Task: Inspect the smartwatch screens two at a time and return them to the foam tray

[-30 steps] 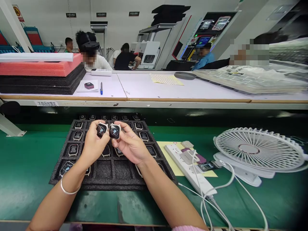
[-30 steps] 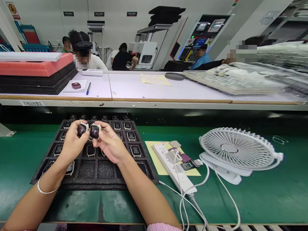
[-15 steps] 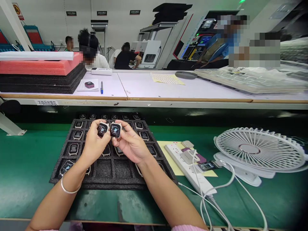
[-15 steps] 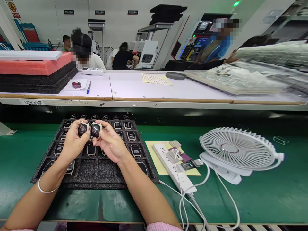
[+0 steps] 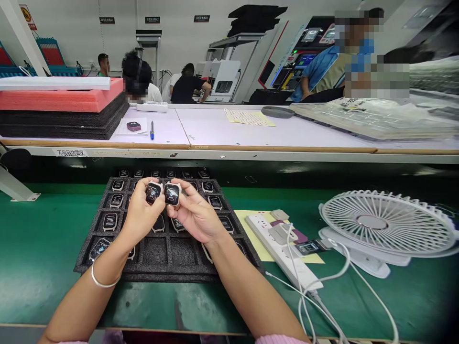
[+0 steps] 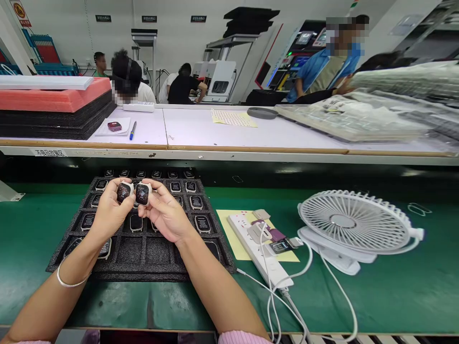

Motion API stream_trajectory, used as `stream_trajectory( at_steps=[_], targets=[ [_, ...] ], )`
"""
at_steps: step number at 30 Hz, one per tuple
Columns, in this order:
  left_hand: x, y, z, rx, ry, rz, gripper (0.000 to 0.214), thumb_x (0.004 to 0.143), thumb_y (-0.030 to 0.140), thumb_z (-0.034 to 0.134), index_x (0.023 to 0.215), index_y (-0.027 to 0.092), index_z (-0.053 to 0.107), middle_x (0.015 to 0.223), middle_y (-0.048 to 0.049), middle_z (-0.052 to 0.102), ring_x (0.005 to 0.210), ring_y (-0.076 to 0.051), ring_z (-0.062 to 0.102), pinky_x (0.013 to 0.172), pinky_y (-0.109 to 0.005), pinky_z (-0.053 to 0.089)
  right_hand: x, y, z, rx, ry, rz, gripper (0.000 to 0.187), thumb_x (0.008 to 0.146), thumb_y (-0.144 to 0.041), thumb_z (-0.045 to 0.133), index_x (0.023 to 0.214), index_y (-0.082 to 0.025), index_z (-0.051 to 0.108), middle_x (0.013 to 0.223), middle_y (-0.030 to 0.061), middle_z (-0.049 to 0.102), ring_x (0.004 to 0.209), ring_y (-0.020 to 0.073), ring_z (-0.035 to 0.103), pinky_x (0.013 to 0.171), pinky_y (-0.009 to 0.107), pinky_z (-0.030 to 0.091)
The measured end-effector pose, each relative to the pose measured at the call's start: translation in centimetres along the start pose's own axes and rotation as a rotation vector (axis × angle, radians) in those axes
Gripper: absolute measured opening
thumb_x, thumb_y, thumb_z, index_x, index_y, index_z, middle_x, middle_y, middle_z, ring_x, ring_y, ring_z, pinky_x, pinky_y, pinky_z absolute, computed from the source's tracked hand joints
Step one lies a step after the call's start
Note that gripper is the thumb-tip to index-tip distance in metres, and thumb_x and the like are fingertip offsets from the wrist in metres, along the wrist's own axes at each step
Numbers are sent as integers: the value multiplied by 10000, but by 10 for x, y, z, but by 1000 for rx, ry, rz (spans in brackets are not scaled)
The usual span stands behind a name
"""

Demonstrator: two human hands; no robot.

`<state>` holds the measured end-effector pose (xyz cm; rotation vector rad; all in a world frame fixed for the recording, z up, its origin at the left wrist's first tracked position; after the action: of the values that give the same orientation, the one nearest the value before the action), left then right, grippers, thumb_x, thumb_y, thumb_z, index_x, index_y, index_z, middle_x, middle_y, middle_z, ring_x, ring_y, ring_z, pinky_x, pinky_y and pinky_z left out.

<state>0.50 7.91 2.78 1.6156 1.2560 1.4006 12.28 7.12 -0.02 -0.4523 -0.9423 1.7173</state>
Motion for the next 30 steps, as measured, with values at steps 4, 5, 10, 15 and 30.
stream_trajectory(
  at_steps=[4,5,10,15,30],
  targets=[
    [1,-1,0,23,-13,-12,307,746,250,601,1044,187,564,897,-9,608,785,-143,550,736,-287,445,0,0,-1,-11,18,2,356,769,-336,789,1083,-273,633,882,-33,621,618,105,579,630,286,472],
    [2,-3,0,-7,-15,-28,308,741,252,615,1038,186,566,898,-9,611,796,-142,554,746,-285,447,0,0,-3,-10,34,5,364,764,-330,792,1087,-270,636,878,-31,628,618,107,580,631,286,473],
    [1,-26,13,-388,-67,-313,487,692,341,742,1105,161,556,900,-17,641,663,-95,547,602,-229,423,4,2,-19,32,131,74,367,792,-284,742,1134,-231,620,891,19,699,709,156,660,647,286,480],
    [0,-32,18,-613,-85,-419,584,759,481,712,1209,143,557,737,5,615,497,-77,511,472,-213,387,7,-2,-32,51,185,71,286,808,-328,721,1051,-215,622,976,62,731,643,146,635,600,286,468],
    [1,-19,15,-529,-110,-298,486,724,303,702,1179,166,599,909,-15,688,595,-118,690,602,-260,586,3,-10,-30,-121,220,-35,378,726,-254,758,1079,-212,626,804,-5,683,617,136,629,621,287,457]
  ],
)
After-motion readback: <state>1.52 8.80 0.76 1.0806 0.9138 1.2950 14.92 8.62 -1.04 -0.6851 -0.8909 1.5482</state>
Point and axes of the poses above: each hand's wrist, its own x-axis towards the middle knuckle, its own z-axis out of the palm, y = z × x, the point moved 10 cm from there along x, towards the middle knuckle
